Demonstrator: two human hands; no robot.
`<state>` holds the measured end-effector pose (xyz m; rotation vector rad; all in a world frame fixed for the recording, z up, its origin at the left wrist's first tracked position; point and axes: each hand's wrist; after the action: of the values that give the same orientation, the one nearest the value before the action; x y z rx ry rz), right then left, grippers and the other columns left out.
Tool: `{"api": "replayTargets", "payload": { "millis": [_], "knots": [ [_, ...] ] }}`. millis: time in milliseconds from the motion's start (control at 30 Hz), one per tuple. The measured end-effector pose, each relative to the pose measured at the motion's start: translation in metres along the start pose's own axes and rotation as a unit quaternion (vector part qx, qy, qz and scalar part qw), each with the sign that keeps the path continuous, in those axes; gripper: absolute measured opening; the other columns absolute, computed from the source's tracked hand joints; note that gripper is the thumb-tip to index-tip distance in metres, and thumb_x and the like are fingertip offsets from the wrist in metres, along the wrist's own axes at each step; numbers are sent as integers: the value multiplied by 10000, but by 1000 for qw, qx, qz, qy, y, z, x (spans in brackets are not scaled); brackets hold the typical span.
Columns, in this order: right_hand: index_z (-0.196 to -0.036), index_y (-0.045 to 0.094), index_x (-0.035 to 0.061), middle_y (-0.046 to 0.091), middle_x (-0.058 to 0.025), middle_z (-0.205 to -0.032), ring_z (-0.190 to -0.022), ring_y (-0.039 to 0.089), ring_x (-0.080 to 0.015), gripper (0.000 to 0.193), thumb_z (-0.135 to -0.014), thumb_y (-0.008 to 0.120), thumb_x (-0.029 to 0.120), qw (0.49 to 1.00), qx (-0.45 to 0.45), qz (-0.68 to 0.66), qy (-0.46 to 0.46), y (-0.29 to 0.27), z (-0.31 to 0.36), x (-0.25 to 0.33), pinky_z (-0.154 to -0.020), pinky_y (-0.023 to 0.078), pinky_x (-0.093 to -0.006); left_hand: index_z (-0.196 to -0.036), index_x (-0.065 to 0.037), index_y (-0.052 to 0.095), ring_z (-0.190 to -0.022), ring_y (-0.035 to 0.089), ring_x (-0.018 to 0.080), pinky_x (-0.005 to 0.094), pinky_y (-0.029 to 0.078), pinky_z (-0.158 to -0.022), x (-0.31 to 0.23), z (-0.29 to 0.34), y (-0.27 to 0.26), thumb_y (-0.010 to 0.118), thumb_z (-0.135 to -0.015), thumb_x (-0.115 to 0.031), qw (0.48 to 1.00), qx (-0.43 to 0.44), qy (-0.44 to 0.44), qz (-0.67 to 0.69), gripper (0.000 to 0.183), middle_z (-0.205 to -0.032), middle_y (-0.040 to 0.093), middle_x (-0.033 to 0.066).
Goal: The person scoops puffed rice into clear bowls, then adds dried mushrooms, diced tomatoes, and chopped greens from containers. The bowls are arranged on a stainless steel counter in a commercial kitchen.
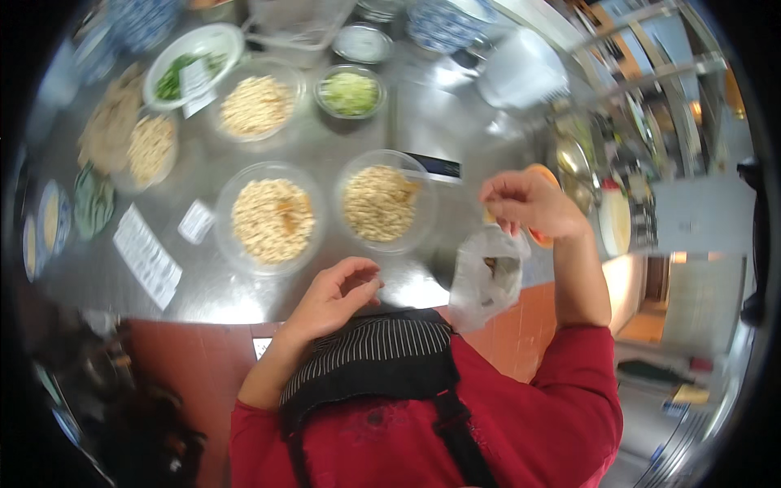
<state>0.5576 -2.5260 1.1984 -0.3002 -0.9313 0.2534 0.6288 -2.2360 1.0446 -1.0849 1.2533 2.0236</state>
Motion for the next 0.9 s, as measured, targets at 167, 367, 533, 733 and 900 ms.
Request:
{"api": "replayTargets", "payload": {
  "millis": [167,367,533,733,900],
  "knots": [
    [-1031,584,22,607,-57,-777,-662,584,-131,226,-811,572,71,995,-58,48,67,8,78,-96,-580,472,-248,-1142,-10,473,-766,572,120,267,483,-679,-12,-41,59,634,-794,-103,989,55,38,-130,395,-1016,554,61],
    [-938,606,16,619,-166,-858,-817,587,-341,213,-784,573,161,962,-142,210,-106,14,70,-184,-714,466,-369,-1239,-8,395,-944,572,206,319,471,-813,19,-71,113,622,-794,-137,991,-14,35,-131,516,-1101,534,119],
    [-1029,592,70,607,-155,-961,-847,602,-297,276,-799,600,222,916,-356,181,-37,-88,74,-236,-722,478,-389,-1174,20,472,-1040,506,231,371,410,-893,75,-80,117,603,-817,-217,976,-53,-145,-152,449,-1116,523,163],
    [-1185,504,151,475,-237,-1113,-916,576,-355,423,-775,592,210,890,-329,313,52,-123,5,-294,-769,475,-423,-1186,-11,479,-1057,514,308,387,408,-915,136,-98,118,531,-866,-278,770,77,-179,-607,419,-1127,540,170],
    [-1069,583,71,586,-200,-936,-770,613,-308,314,-760,595,128,896,-381,215,-69,-148,-6,-321,-699,497,-369,-1182,-33,498,-1036,521,337,402,401,-919,146,-133,135,549,-838,-243,707,30,18,-706,406,-1130,547,175]
  ]
}}
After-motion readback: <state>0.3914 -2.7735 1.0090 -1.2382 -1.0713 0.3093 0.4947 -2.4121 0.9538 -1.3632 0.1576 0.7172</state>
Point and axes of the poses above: each hand's wrist, its own z-axis away from the middle knuckle, its own y-axis out of the palm, x = y × z
